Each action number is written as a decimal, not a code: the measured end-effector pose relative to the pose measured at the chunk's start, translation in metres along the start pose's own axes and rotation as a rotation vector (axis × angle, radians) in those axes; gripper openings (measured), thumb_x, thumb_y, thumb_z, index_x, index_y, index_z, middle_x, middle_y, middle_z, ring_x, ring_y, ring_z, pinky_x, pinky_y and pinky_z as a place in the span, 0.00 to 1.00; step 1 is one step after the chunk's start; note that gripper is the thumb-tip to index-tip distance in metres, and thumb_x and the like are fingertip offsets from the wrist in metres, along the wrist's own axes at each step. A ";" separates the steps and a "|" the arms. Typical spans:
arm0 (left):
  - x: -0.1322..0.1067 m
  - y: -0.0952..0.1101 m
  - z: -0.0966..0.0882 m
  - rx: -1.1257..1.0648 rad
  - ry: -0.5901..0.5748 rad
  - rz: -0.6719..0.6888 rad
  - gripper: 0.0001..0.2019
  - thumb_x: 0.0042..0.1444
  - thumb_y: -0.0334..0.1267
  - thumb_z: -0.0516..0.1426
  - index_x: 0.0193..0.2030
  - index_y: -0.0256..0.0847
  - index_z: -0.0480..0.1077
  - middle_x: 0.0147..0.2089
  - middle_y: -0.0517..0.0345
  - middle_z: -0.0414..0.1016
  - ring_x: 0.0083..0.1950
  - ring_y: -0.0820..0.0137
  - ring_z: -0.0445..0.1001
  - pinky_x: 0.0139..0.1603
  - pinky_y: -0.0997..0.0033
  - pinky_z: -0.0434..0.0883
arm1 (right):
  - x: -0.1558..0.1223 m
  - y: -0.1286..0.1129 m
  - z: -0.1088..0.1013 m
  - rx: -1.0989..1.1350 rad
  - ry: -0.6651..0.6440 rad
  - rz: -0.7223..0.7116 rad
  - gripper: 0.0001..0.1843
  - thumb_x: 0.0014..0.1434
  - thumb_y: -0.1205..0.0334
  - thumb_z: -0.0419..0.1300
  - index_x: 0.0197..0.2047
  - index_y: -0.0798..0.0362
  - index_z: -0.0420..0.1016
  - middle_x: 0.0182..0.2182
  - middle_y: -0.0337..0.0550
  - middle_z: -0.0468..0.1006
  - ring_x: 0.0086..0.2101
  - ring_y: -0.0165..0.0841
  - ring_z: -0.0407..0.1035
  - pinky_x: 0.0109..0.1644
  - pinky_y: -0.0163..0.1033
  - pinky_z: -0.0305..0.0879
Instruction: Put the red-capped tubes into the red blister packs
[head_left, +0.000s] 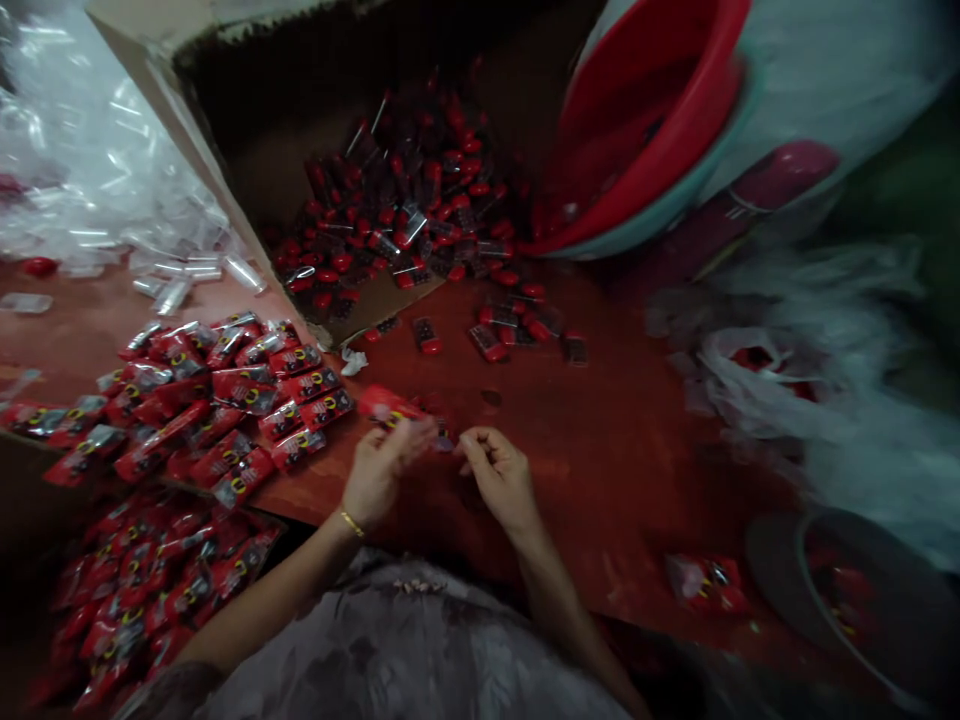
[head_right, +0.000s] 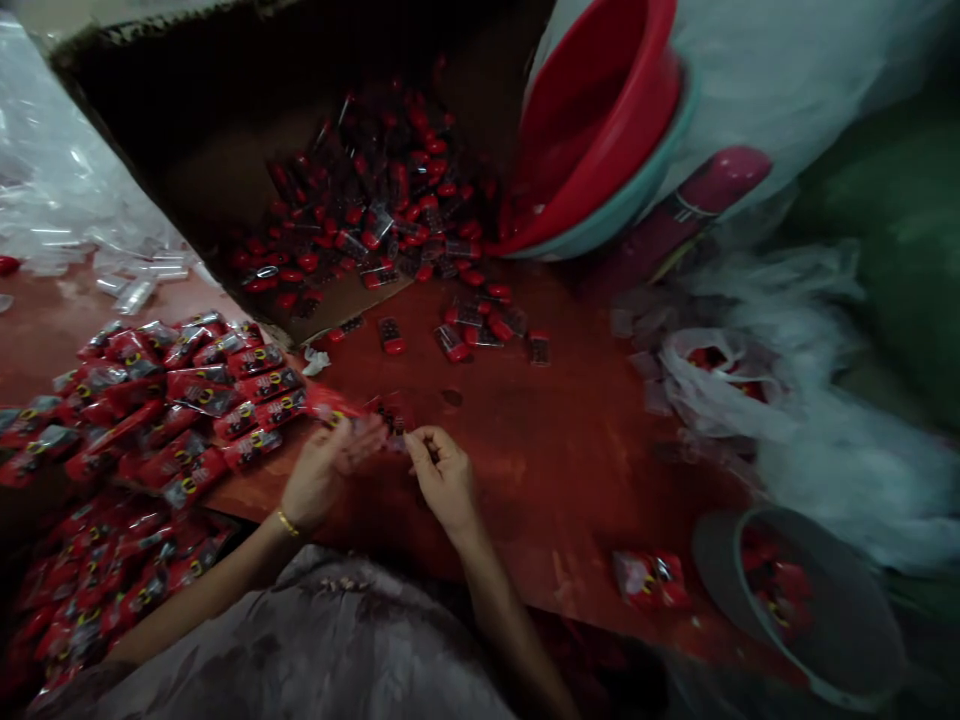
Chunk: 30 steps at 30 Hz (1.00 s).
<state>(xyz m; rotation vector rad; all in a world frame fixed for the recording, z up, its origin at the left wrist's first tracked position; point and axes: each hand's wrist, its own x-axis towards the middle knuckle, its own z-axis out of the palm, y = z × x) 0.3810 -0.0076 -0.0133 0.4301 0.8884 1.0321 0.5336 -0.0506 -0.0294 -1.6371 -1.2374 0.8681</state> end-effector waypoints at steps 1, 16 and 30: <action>0.003 0.011 -0.011 -0.065 0.064 0.076 0.16 0.42 0.49 0.64 0.29 0.38 0.72 0.33 0.54 0.78 0.38 0.68 0.76 0.47 0.66 0.69 | 0.002 0.004 -0.004 -0.084 0.039 -0.006 0.15 0.59 0.50 0.51 0.33 0.53 0.69 0.23 0.38 0.74 0.22 0.28 0.69 0.26 0.31 0.64; 0.047 -0.017 -0.005 1.682 -0.265 0.769 0.12 0.51 0.40 0.58 0.43 0.48 0.75 0.58 0.51 0.68 0.65 0.52 0.55 0.63 0.45 0.49 | 0.072 0.008 -0.017 -0.788 0.212 -0.158 0.20 0.62 0.54 0.48 0.51 0.56 0.68 0.44 0.53 0.74 0.43 0.42 0.66 0.45 0.44 0.61; 0.045 -0.018 -0.008 1.552 -0.154 0.817 0.10 0.54 0.42 0.55 0.41 0.50 0.76 0.54 0.52 0.72 0.62 0.57 0.61 0.61 0.45 0.52 | 0.059 0.029 -0.042 -0.832 0.147 -0.263 0.17 0.59 0.63 0.51 0.50 0.55 0.71 0.54 0.51 0.68 0.54 0.44 0.56 0.56 0.50 0.50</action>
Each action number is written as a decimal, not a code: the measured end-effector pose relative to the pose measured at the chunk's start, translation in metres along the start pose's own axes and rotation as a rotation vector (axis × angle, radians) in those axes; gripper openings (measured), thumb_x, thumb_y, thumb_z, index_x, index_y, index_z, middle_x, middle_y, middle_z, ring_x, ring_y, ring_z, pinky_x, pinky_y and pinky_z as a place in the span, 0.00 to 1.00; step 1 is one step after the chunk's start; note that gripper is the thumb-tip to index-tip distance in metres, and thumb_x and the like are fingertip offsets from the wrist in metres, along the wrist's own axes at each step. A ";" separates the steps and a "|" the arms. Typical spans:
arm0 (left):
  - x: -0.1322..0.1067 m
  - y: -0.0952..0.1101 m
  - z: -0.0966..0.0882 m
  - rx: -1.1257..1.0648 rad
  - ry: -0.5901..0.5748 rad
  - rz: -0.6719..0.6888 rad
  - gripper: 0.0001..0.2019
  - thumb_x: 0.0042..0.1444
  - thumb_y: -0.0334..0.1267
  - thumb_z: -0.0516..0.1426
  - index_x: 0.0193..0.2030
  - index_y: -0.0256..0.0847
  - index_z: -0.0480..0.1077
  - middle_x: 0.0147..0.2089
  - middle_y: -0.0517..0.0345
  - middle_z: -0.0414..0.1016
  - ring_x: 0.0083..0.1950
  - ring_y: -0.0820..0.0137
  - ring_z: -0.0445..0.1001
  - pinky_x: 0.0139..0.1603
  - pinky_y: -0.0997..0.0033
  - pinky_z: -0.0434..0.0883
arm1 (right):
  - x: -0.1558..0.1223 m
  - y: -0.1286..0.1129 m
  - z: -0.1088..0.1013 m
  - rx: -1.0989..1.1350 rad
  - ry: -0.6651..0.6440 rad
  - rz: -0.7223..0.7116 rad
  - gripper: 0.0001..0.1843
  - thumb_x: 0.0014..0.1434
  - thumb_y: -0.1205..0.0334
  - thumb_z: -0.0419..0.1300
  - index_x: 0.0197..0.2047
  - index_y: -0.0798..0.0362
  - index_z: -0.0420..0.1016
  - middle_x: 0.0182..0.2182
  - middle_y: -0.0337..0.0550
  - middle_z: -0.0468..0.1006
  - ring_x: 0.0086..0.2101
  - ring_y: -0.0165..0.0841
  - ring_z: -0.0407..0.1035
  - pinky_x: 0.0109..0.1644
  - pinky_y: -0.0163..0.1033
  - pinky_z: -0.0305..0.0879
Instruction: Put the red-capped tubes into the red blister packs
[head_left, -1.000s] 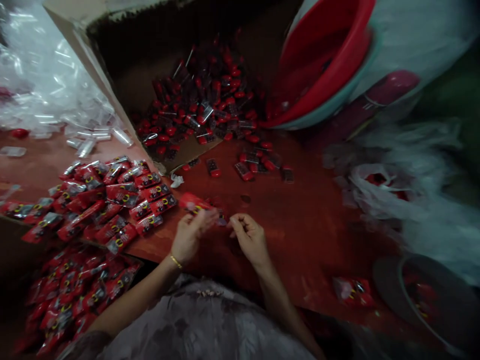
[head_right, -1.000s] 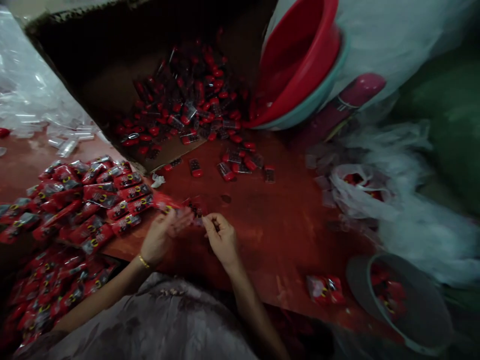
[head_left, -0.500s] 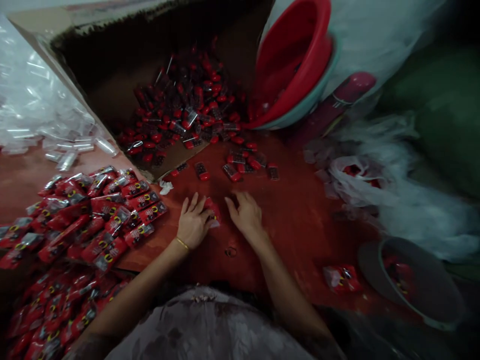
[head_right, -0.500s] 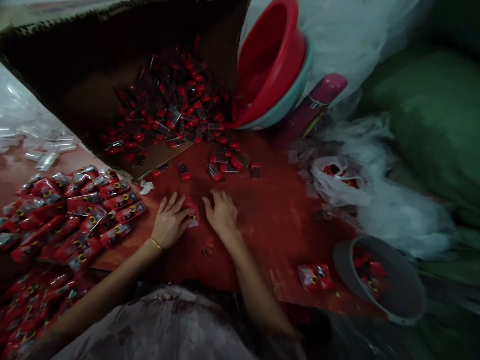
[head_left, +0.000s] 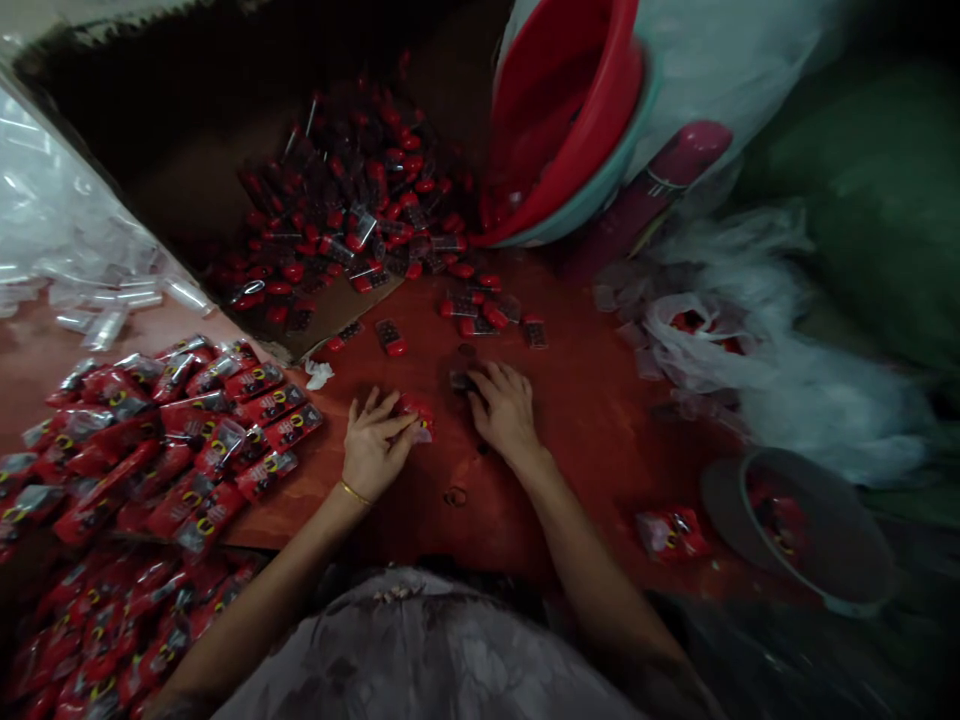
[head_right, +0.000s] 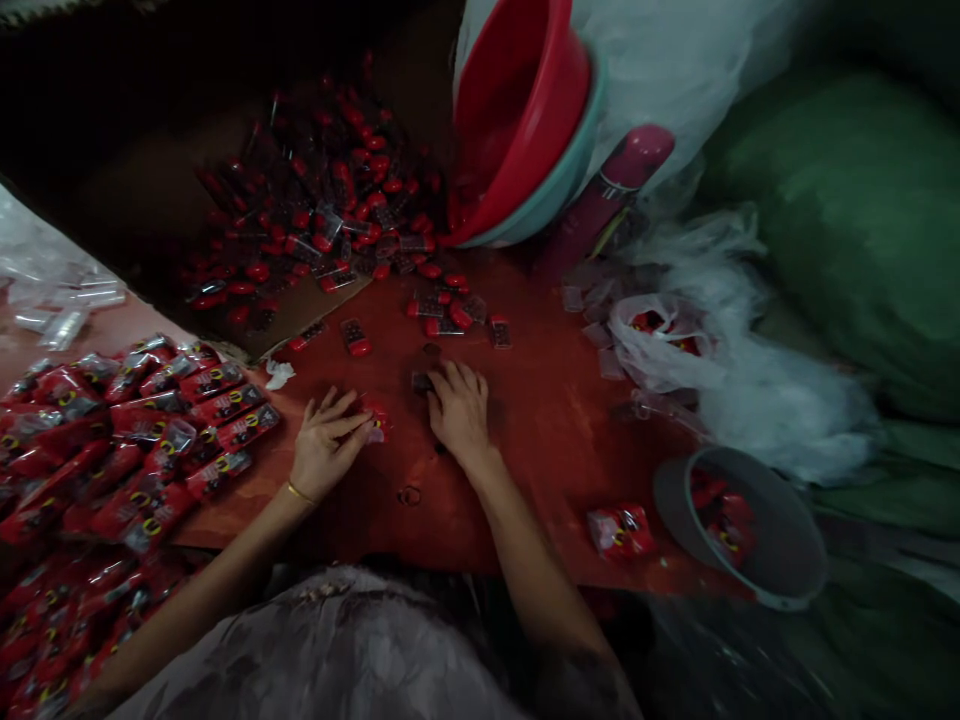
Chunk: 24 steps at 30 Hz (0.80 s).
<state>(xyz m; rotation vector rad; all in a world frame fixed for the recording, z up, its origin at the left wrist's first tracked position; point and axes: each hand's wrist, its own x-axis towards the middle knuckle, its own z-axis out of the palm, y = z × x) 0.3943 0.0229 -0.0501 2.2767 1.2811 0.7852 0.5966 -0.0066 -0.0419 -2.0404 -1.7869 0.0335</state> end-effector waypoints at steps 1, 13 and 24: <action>0.001 0.004 -0.001 -0.030 0.025 -0.004 0.11 0.54 0.42 0.55 0.41 0.49 0.76 0.55 0.52 0.71 0.62 0.58 0.62 0.61 0.45 0.52 | -0.013 -0.005 -0.004 0.093 0.041 0.031 0.17 0.59 0.59 0.52 0.48 0.55 0.72 0.52 0.51 0.71 0.52 0.43 0.59 0.55 0.48 0.53; 0.010 0.038 -0.002 -0.941 -0.038 -0.476 0.19 0.40 0.42 0.64 0.41 0.40 0.76 0.42 0.52 0.78 0.44 0.63 0.75 0.47 0.66 0.69 | -0.045 -0.057 0.012 0.719 0.104 0.354 0.19 0.60 0.51 0.49 0.22 0.52 0.64 0.17 0.33 0.61 0.21 0.27 0.56 0.26 0.32 0.52; 0.014 0.038 -0.006 -1.259 -0.079 -0.900 0.18 0.26 0.44 0.69 0.22 0.34 0.73 0.23 0.59 0.74 0.23 0.77 0.69 0.24 0.78 0.69 | -0.037 -0.044 -0.002 0.399 0.016 0.252 0.18 0.63 0.52 0.43 0.42 0.54 0.68 0.33 0.45 0.75 0.33 0.33 0.68 0.36 0.36 0.60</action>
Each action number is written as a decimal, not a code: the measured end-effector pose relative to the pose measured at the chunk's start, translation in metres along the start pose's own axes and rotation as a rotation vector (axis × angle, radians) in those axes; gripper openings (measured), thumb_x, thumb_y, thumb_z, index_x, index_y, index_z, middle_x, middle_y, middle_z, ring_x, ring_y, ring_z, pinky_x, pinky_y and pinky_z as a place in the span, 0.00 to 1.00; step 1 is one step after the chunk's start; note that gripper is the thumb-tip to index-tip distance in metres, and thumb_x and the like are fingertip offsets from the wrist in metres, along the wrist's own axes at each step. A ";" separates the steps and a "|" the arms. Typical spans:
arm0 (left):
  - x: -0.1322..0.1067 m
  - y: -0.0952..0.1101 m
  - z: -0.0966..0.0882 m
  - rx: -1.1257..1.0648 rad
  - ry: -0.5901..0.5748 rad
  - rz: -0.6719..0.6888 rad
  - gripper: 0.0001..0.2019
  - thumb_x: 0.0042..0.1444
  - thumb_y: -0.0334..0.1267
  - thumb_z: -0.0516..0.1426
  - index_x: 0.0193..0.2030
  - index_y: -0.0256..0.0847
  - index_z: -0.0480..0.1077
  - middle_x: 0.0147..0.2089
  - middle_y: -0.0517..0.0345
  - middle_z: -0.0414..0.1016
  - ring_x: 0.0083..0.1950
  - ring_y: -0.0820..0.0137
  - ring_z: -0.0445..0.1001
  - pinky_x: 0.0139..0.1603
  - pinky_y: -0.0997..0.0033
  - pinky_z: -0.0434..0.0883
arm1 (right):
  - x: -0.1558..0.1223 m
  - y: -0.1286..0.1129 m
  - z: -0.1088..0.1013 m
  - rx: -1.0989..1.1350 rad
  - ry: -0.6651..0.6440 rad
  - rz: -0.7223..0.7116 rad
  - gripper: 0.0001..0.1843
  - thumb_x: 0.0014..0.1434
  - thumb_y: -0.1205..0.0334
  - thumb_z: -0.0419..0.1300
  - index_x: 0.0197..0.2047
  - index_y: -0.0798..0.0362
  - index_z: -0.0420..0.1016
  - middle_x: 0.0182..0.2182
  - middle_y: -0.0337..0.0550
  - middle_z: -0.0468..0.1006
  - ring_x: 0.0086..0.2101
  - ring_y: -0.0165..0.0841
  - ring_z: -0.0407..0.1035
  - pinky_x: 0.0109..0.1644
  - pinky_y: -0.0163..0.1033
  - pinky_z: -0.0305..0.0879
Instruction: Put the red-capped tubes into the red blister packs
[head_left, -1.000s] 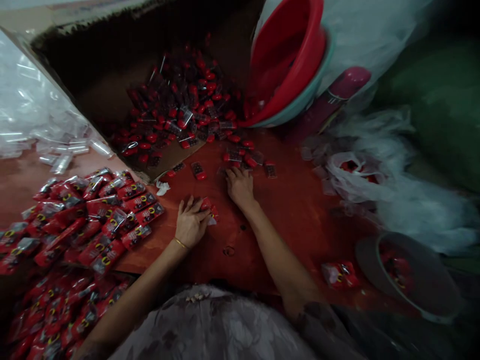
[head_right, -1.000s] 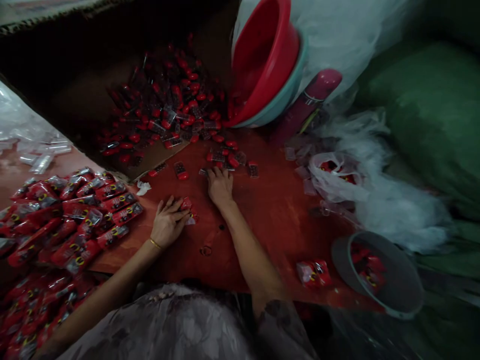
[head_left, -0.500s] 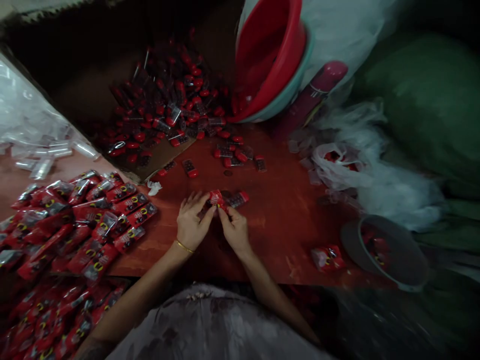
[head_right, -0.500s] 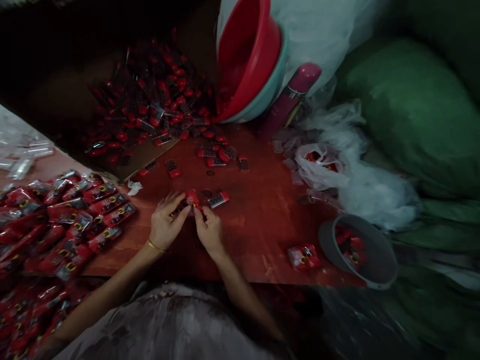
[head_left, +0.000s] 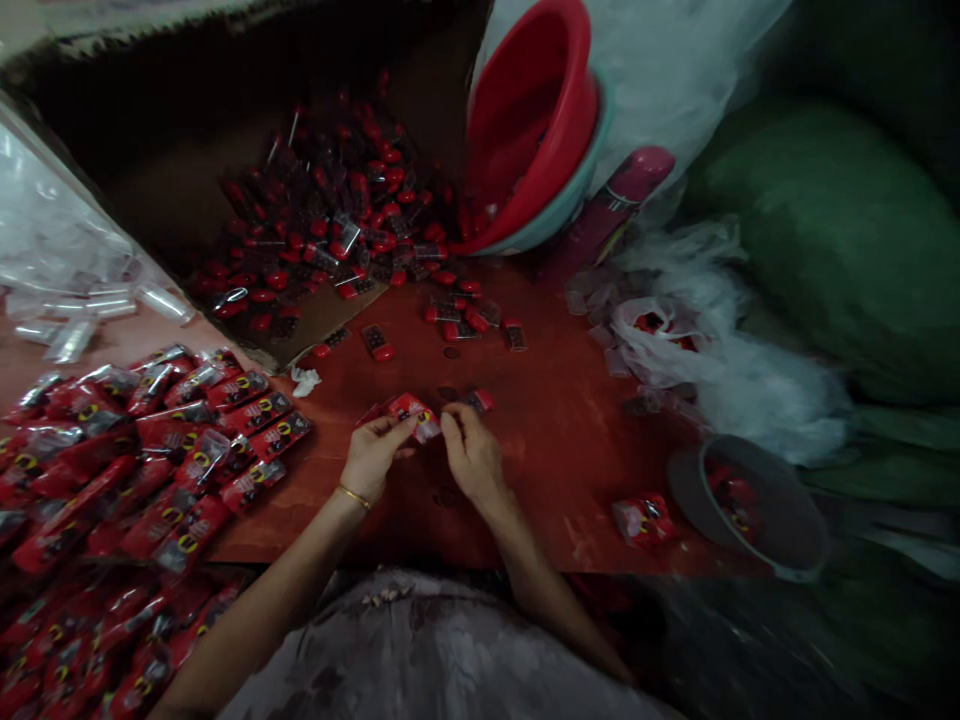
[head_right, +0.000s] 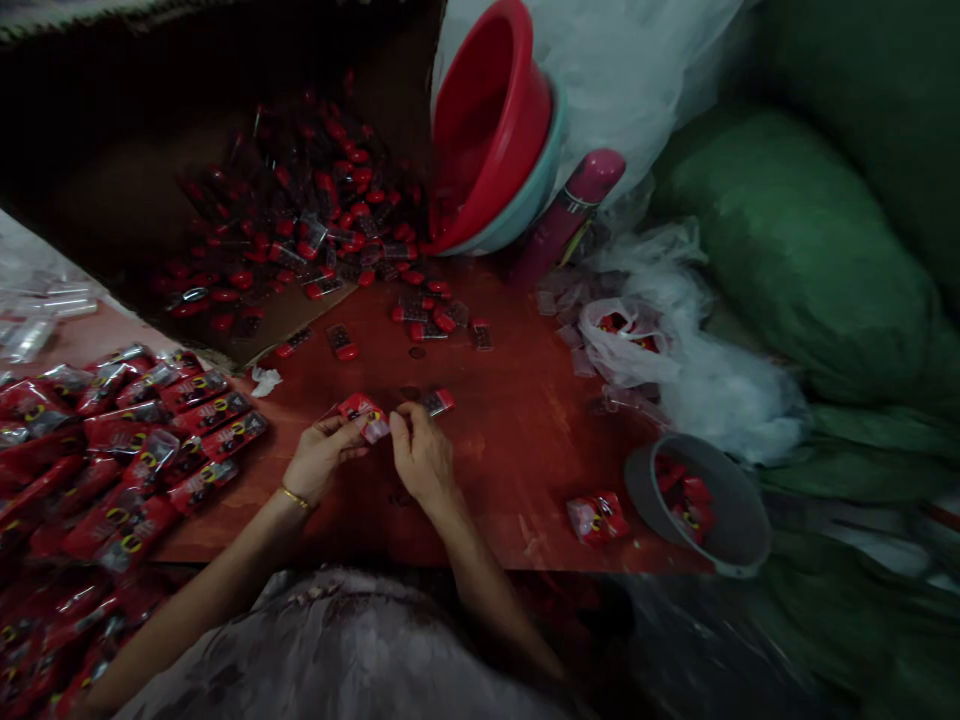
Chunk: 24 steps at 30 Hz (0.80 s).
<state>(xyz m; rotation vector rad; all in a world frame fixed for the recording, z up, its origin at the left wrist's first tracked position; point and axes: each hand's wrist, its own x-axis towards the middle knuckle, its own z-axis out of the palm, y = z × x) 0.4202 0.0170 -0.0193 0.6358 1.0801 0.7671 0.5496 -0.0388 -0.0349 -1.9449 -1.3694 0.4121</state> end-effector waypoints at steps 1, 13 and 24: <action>0.001 0.002 0.000 -0.008 0.019 0.007 0.18 0.26 0.44 0.69 0.21 0.34 0.72 0.23 0.60 0.73 0.23 0.78 0.69 0.24 0.78 0.69 | 0.005 0.003 -0.004 -0.118 0.042 0.042 0.20 0.63 0.50 0.43 0.46 0.55 0.67 0.36 0.48 0.74 0.35 0.36 0.69 0.38 0.38 0.60; 0.005 0.003 0.002 -0.069 0.004 -0.048 0.18 0.26 0.43 0.70 0.22 0.34 0.71 0.22 0.57 0.74 0.23 0.75 0.71 0.23 0.78 0.68 | 0.000 0.023 -0.019 -0.686 0.013 0.092 0.29 0.56 0.48 0.53 0.57 0.55 0.61 0.46 0.56 0.69 0.44 0.48 0.63 0.41 0.47 0.59; 0.001 0.010 -0.004 -0.101 -0.072 -0.097 0.18 0.31 0.45 0.69 0.26 0.34 0.72 0.26 0.54 0.76 0.27 0.74 0.74 0.27 0.78 0.68 | -0.005 0.037 -0.032 -0.075 0.039 0.113 0.16 0.58 0.60 0.47 0.43 0.57 0.71 0.32 0.48 0.75 0.30 0.35 0.69 0.36 0.40 0.66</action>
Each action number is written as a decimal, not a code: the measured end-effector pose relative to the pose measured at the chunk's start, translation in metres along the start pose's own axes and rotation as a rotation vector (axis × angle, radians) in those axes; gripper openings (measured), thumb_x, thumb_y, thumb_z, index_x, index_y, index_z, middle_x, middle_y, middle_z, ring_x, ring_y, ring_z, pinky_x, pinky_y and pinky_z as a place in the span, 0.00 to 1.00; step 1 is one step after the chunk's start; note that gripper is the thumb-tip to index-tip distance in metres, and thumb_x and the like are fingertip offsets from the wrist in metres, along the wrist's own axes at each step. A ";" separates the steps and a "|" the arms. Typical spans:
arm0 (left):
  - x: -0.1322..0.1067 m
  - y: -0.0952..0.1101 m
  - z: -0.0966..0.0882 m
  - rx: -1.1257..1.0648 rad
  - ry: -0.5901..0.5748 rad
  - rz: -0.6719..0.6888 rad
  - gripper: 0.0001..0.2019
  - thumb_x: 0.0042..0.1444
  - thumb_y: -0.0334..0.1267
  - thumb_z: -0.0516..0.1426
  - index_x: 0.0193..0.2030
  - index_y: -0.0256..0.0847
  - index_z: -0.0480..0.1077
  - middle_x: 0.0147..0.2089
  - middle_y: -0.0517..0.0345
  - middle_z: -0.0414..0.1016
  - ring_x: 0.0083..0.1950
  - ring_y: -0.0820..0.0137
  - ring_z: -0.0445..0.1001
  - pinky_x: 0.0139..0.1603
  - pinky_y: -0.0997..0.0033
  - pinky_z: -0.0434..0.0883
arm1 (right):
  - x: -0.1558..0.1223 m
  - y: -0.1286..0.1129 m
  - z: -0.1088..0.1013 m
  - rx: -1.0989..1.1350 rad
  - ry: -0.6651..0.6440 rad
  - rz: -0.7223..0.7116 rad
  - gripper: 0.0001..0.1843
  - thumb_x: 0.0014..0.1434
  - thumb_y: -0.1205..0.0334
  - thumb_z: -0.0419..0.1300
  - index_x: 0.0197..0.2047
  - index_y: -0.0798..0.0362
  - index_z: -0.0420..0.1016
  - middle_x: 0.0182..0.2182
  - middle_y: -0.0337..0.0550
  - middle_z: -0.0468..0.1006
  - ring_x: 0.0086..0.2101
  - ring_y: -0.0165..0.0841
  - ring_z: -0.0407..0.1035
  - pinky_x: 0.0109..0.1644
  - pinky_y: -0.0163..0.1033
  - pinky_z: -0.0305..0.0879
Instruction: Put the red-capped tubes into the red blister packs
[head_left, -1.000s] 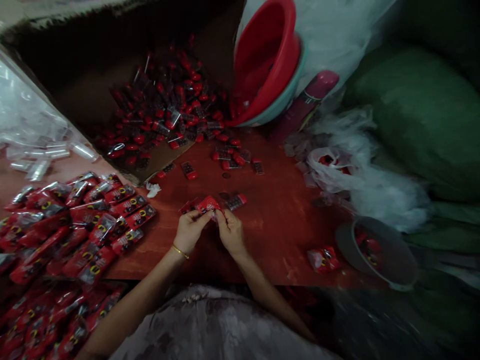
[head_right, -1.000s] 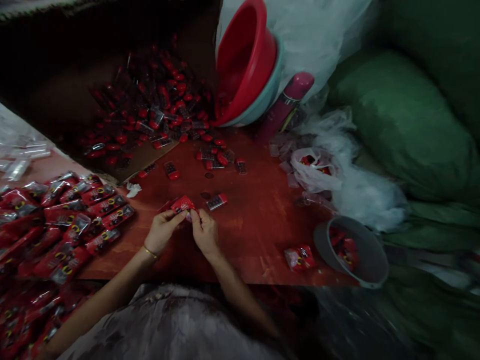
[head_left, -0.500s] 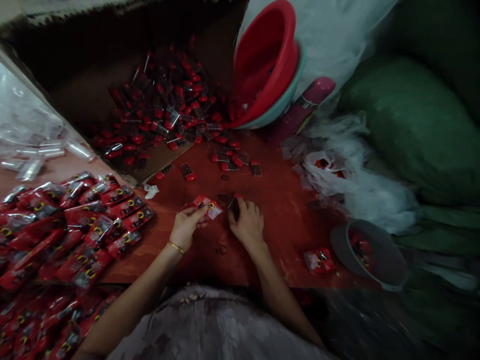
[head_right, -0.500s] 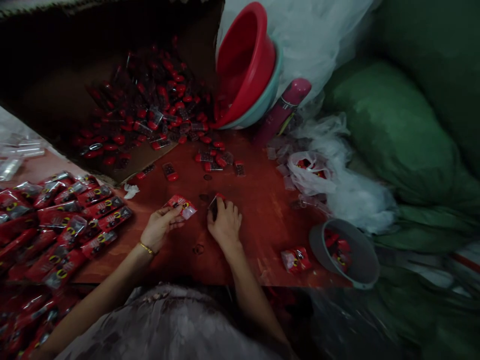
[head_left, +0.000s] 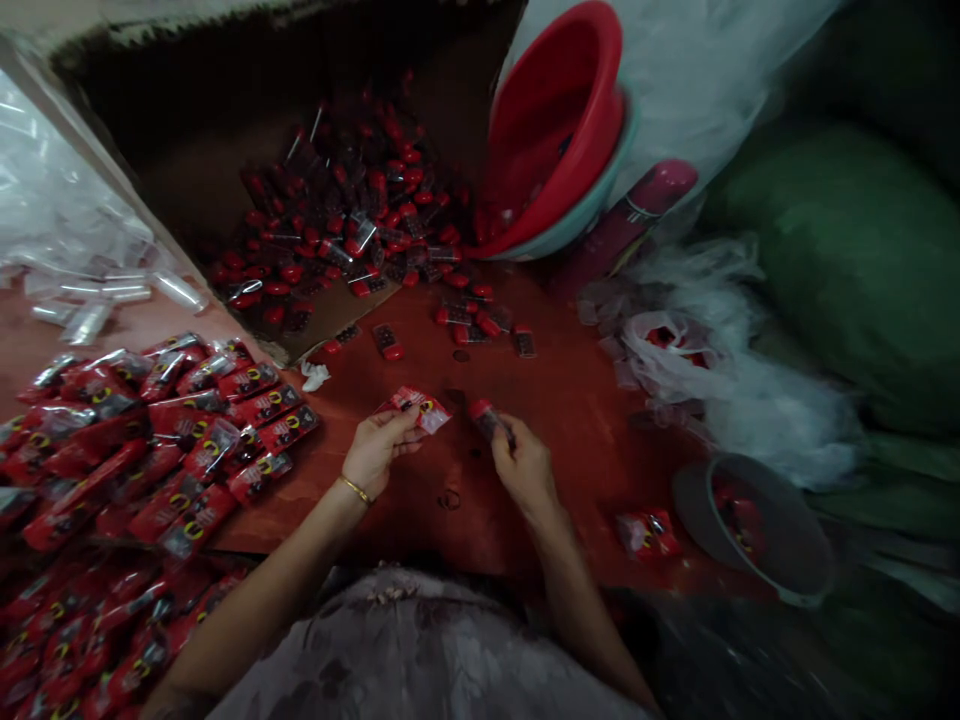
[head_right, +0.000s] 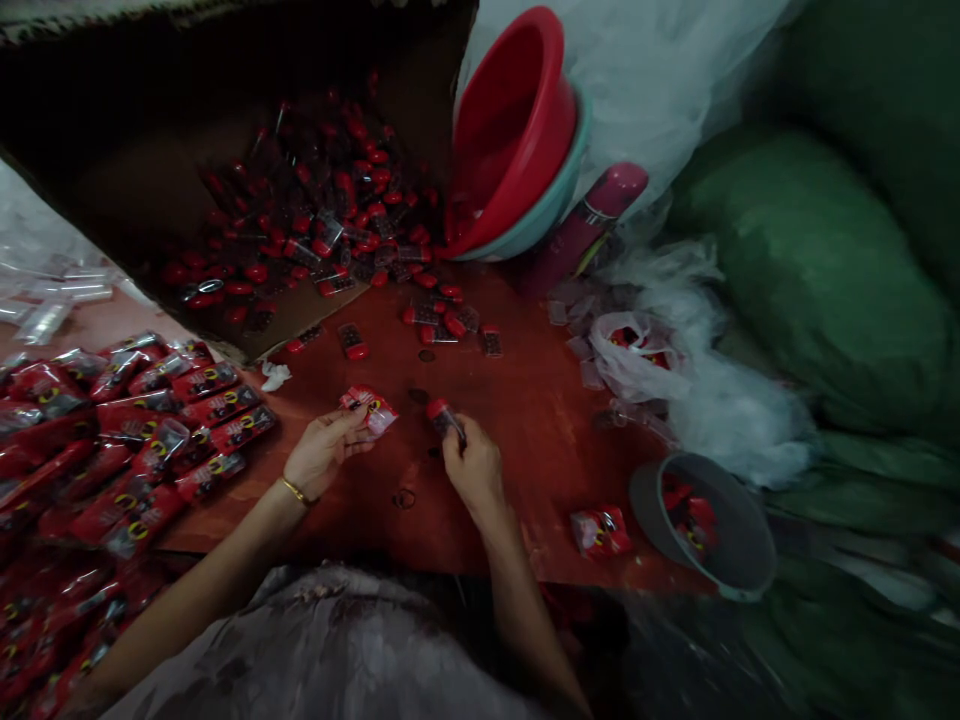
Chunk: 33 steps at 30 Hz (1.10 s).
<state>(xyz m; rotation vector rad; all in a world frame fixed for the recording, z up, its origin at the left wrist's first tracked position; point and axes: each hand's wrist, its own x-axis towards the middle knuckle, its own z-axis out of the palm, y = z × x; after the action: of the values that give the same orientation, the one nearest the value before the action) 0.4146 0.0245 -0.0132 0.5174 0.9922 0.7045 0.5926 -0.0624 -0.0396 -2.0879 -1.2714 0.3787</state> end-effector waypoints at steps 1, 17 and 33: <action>-0.001 0.000 0.000 -0.001 -0.013 -0.002 0.19 0.30 0.45 0.69 0.26 0.34 0.72 0.26 0.55 0.76 0.27 0.74 0.73 0.27 0.78 0.68 | -0.008 -0.001 -0.005 0.166 -0.057 0.016 0.16 0.59 0.57 0.47 0.42 0.56 0.70 0.30 0.44 0.75 0.26 0.32 0.68 0.32 0.38 0.67; -0.006 -0.004 0.000 0.229 -0.084 0.135 0.20 0.32 0.50 0.66 0.27 0.34 0.76 0.25 0.58 0.75 0.24 0.77 0.67 0.28 0.77 0.64 | -0.037 -0.023 -0.004 0.579 -0.290 0.057 0.15 0.58 0.54 0.51 0.39 0.53 0.73 0.25 0.37 0.71 0.21 0.25 0.62 0.22 0.30 0.66; -0.010 -0.029 0.017 -0.076 -0.072 0.064 0.20 0.29 0.44 0.69 0.29 0.34 0.74 0.27 0.56 0.76 0.26 0.76 0.70 0.30 0.76 0.66 | -0.043 -0.043 0.021 0.713 -0.051 0.186 0.16 0.59 0.51 0.51 0.40 0.55 0.69 0.22 0.34 0.71 0.14 0.21 0.57 0.20 0.29 0.62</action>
<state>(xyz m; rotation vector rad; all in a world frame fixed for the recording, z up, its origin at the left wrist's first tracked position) 0.4340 -0.0039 -0.0194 0.5066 0.8813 0.7725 0.5316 -0.0783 -0.0303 -1.5800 -0.7974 0.8340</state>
